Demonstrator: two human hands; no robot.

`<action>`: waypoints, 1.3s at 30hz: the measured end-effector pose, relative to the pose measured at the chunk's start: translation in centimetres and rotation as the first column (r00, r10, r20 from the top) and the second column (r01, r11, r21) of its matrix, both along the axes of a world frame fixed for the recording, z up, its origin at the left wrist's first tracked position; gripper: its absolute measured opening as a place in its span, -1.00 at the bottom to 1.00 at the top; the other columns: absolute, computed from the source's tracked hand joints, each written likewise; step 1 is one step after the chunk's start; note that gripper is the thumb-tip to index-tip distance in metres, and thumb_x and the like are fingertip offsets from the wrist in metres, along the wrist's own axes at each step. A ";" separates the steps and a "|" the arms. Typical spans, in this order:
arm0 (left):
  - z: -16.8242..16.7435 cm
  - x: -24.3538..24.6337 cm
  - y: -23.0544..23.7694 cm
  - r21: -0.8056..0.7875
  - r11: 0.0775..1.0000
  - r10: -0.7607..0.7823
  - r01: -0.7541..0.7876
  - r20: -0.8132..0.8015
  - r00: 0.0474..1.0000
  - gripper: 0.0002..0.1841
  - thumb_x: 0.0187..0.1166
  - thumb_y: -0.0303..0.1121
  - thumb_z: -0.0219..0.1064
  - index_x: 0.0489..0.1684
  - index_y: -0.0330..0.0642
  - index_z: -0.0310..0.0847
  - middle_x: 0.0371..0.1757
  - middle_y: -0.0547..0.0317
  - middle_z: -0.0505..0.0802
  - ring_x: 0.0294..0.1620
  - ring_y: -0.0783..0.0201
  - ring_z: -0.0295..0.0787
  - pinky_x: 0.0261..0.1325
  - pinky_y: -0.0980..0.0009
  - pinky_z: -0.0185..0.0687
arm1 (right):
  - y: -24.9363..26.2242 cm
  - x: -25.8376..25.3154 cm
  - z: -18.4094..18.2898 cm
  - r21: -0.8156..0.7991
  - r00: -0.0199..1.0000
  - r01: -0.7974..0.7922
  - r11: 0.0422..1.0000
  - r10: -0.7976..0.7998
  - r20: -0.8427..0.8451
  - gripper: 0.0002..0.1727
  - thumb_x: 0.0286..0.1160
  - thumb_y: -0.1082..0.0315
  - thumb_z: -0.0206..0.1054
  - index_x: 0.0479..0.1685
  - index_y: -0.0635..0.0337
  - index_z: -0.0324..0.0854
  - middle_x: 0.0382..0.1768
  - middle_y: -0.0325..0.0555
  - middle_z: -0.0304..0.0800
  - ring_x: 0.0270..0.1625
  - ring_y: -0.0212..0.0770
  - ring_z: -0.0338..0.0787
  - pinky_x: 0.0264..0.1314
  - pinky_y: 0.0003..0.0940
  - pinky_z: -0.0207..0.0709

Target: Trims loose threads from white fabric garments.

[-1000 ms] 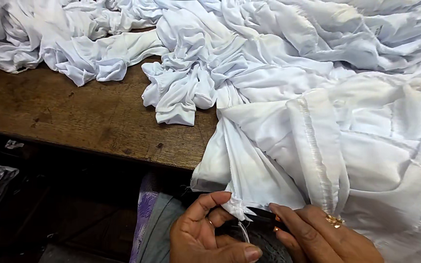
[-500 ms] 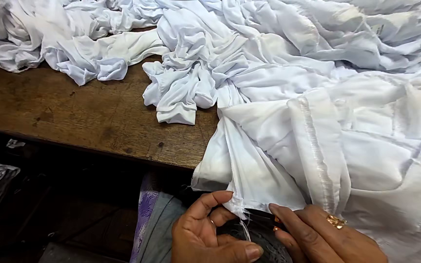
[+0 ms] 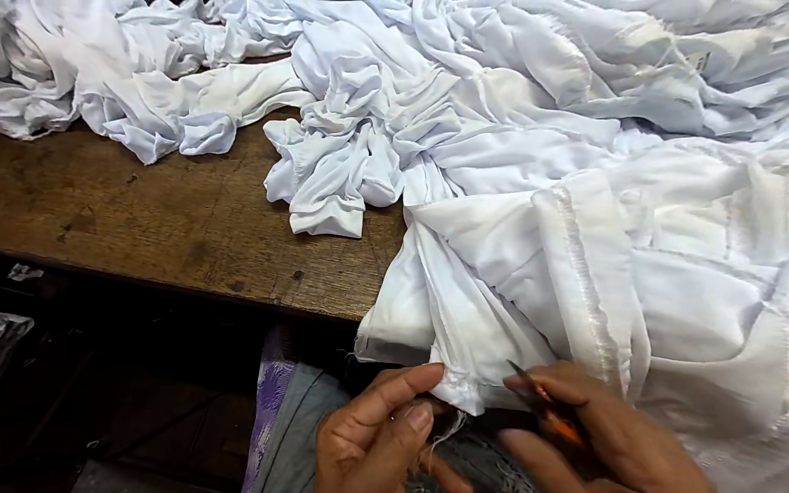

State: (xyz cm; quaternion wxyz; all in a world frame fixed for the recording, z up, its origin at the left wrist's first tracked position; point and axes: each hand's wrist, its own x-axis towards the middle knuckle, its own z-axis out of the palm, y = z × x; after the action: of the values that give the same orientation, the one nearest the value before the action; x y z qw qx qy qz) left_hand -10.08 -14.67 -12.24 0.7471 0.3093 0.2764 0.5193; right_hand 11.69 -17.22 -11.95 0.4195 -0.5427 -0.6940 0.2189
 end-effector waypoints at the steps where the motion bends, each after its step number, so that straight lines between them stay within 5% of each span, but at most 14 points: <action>1: 0.0 0.1 0.0 -0.010 1.000 0.006 -0.006 0.008 1.000 -0.68 0.71 -0.63 0.12 0.31 -0.52 0.67 0.20 -0.27 0.81 -0.05 0.10 0.88 -0.29 0.28 0.84 | 0.2 -0.6 -0.2 0.026 0.999 0.022 0.999 -0.023 0.049 -0.55 0.51 0.04 0.49 0.05 0.29 0.71 -0.25 -0.04 0.77 -0.24 -0.35 0.67 -0.18 -0.45 0.57; 3: -0.1 0.3 0.0 -0.005 0.999 0.031 -0.031 0.001 1.000 -0.70 0.69 -0.62 0.17 0.28 -0.53 0.68 0.18 -0.27 0.81 -0.09 0.12 0.88 -0.27 0.29 0.85 | 0.6 -1.3 -0.5 0.052 0.999 0.027 0.998 -0.029 0.028 -0.56 0.52 0.02 0.49 0.04 0.25 0.72 -0.26 -0.10 0.78 -0.23 -0.40 0.68 -0.17 -0.51 0.58; 7: -0.3 0.8 0.3 -0.085 0.990 0.113 -0.115 -0.033 0.993 -0.75 0.54 -0.56 0.42 0.12 -0.47 0.79 -0.01 -0.20 0.88 -0.30 0.29 0.82 -0.31 0.42 0.76 | 1.0 -0.9 0.3 0.061 0.993 0.021 0.998 -0.028 0.111 -0.46 0.89 0.03 -0.09 0.19 0.24 0.71 -0.22 -0.08 0.74 -0.19 -0.37 0.67 -0.13 -0.48 0.54; 12: 0.0 1.2 0.7 -0.235 0.966 0.118 -0.105 0.043 0.992 -0.78 0.44 -0.64 0.46 0.01 -0.49 0.80 -0.15 -0.23 0.89 -0.41 0.31 0.80 -0.39 0.47 0.71 | 0.5 -0.1 0.0 0.196 0.890 0.026 0.980 -0.112 0.442 -0.50 0.85 0.04 -0.04 0.22 0.18 0.73 -0.33 -0.01 0.71 -0.32 -0.14 0.66 -0.33 -0.29 0.47; 21: -0.1 1.0 0.8 -0.239 0.969 0.080 -0.061 0.067 0.995 -0.63 0.42 -0.69 0.43 0.21 -0.51 0.58 -0.06 -0.35 0.86 -0.50 0.41 0.68 -0.56 0.61 0.42 | 1.2 -1.3 -0.6 0.321 0.875 0.031 0.947 -0.181 0.449 -0.51 0.82 0.01 0.04 0.25 0.18 0.72 -0.37 -0.04 0.68 -0.36 -0.16 0.62 -0.37 -0.30 0.41; 28: 0.1 0.8 0.7 -0.217 0.972 0.089 -0.089 -0.012 0.996 -0.59 0.38 -0.69 0.47 0.21 -0.51 0.54 -0.11 -0.31 0.87 -0.56 0.45 0.61 -0.62 0.63 0.32 | 1.7 -1.5 -1.0 0.372 0.852 0.014 0.928 -0.205 0.481 -0.57 0.81 0.07 0.06 0.07 0.17 0.77 -0.44 -0.07 0.66 -0.43 -0.16 0.59 -0.44 -0.29 0.36; 32: 0.1 1.0 0.6 -0.164 0.977 0.128 -0.136 -0.060 0.990 -0.51 0.33 -0.71 0.49 0.28 -0.50 0.51 -0.14 -0.31 0.87 -0.52 0.42 0.65 -0.59 0.62 0.36 | 1.8 -1.0 -0.8 0.307 0.901 0.047 0.951 -0.173 0.397 -0.57 0.83 0.09 0.03 0.00 0.17 0.77 -0.42 -0.09 0.70 -0.39 -0.21 0.65 -0.41 -0.32 0.44; 36: 0.0 1.0 0.5 -0.032 0.988 0.145 -0.148 -0.094 0.985 -0.39 0.33 -0.74 0.49 0.43 -0.46 0.40 -0.17 -0.29 0.90 -0.39 0.29 0.81 -0.41 0.52 0.61 | 1.1 0.0 0.1 0.145 0.997 0.047 0.988 -0.056 0.052 -0.54 0.91 0.11 -0.03 -0.02 0.21 0.75 -0.34 -0.13 0.75 -0.33 -0.43 0.66 -0.26 -0.52 0.54; 39: -0.2 1.3 0.5 0.015 0.995 0.101 -0.100 -0.062 0.993 -0.43 0.42 -0.69 0.44 0.45 -0.50 0.35 -0.13 -0.29 0.89 -0.25 0.12 0.89 -0.17 0.28 0.83 | 0.7 0.2 0.7 0.148 0.980 -0.011 0.989 -0.019 0.198 -0.54 0.89 0.11 -0.05 -0.02 0.20 0.73 -0.32 -0.07 0.77 -0.25 -0.30 0.71 -0.21 -0.42 0.55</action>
State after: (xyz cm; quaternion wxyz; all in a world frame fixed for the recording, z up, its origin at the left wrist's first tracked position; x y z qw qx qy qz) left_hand -8.81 -14.13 -12.44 0.7092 0.3156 0.3118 0.5479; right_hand 11.89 -16.55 -11.26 0.3877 -0.5304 -0.7457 0.1106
